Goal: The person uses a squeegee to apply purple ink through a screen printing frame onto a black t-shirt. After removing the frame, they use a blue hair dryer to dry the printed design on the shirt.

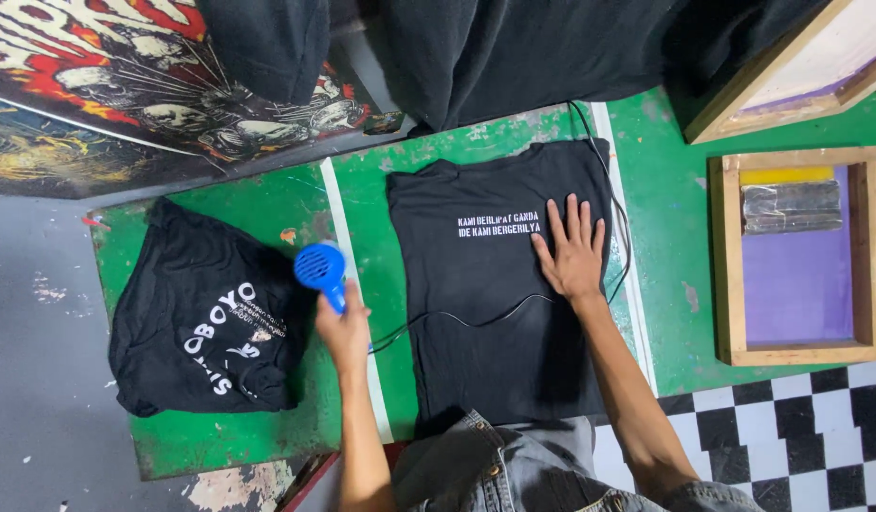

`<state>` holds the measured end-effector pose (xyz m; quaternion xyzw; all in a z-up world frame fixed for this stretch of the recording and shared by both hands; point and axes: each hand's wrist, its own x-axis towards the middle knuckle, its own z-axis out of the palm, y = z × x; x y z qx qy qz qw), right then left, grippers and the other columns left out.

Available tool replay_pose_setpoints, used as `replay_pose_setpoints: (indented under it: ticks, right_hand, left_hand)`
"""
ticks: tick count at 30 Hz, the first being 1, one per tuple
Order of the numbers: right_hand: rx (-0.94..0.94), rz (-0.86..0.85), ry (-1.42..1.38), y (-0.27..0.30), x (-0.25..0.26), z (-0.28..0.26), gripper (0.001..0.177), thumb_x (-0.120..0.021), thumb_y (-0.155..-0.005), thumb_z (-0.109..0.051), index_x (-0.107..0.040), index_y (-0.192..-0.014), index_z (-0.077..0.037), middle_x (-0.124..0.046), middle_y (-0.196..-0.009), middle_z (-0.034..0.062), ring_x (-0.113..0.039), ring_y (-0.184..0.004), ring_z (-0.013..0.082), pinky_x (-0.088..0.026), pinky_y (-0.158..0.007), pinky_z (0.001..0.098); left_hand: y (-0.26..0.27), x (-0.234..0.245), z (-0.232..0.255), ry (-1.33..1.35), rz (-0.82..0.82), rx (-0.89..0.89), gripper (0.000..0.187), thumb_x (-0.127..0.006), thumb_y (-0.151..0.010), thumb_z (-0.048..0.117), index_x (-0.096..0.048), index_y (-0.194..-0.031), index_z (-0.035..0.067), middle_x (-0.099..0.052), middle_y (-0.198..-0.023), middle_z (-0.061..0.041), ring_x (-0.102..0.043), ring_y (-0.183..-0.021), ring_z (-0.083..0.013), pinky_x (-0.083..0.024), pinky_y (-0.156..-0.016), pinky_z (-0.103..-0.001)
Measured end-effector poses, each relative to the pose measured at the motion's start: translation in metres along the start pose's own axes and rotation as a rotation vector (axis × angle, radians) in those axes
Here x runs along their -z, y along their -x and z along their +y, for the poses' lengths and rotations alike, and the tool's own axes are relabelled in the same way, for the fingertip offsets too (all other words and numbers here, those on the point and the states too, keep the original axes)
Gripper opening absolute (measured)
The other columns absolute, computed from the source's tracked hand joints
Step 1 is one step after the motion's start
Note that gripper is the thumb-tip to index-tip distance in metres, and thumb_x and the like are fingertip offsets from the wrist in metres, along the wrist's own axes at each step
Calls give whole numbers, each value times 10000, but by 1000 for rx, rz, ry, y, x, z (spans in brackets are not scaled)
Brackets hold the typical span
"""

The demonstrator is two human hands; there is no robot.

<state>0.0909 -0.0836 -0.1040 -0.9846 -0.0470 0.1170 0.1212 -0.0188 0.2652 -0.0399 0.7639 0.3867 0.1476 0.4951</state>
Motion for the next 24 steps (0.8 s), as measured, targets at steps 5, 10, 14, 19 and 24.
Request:
replay_pose_setpoints:
  ticks: [5, 10, 14, 19, 24]
  right_hand:
    - [-6, 153, -28, -4, -13, -13, 675, -380, -1065, -553, -269, -1639, -217, -163, -1699, 185, -139, -1563, 378, -132, -1221, 644]
    - [92, 116, -31, -3, -28, -62, 673, -395, -1062, -521, -199, -1653, -265, -71, -1715, 156, -76, -1568, 376, -117, -1222, 630]
    - [239, 29, -30, -2, -38, -99, 723, -431, -995, -447, -147, -1651, -334, 5, -1730, 108, -24, -1582, 339, -107, -1236, 608]
    - [306, 101, 61, -4, -76, -133, 643, -363, -1027, -594, -239, -1622, -382, -111, -1722, 58, -113, -1578, 279, -138, -1245, 532]
    - [417, 175, -6, -5, -69, -128, 624, -375, -1037, -596, -306, -1608, -356, -229, -1692, 83, -234, -1547, 305, -167, -1227, 572]
  left_hand:
    - [13, 2, -34, 61, 132, 138, 266, -744, -934, 306, -651, -913, 58, -639, -624, -116, -661, -547, -197, -548, -519, -328]
    - [46, -49, 26, 37, -78, 124, 341, -764, -914, 354, -650, -871, 36, -653, -596, -145, -682, -531, -259, -518, -512, -392]
    - [87, -87, 96, -102, -335, 8, 371, -734, -894, 440, -677, -905, 73, -683, -669, -229, -729, -719, -424, -500, -544, -509]
    - [150, -127, 126, -103, -633, -133, 391, -708, -882, 490, -642, -882, 105, -670, -660, -145, -729, -695, -357, -514, -530, -441]
    - [185, -135, 147, -186, -1012, -261, 410, -604, -857, 564, -607, -958, 167, -704, -738, -127, -740, -779, -380, -535, -590, -498]
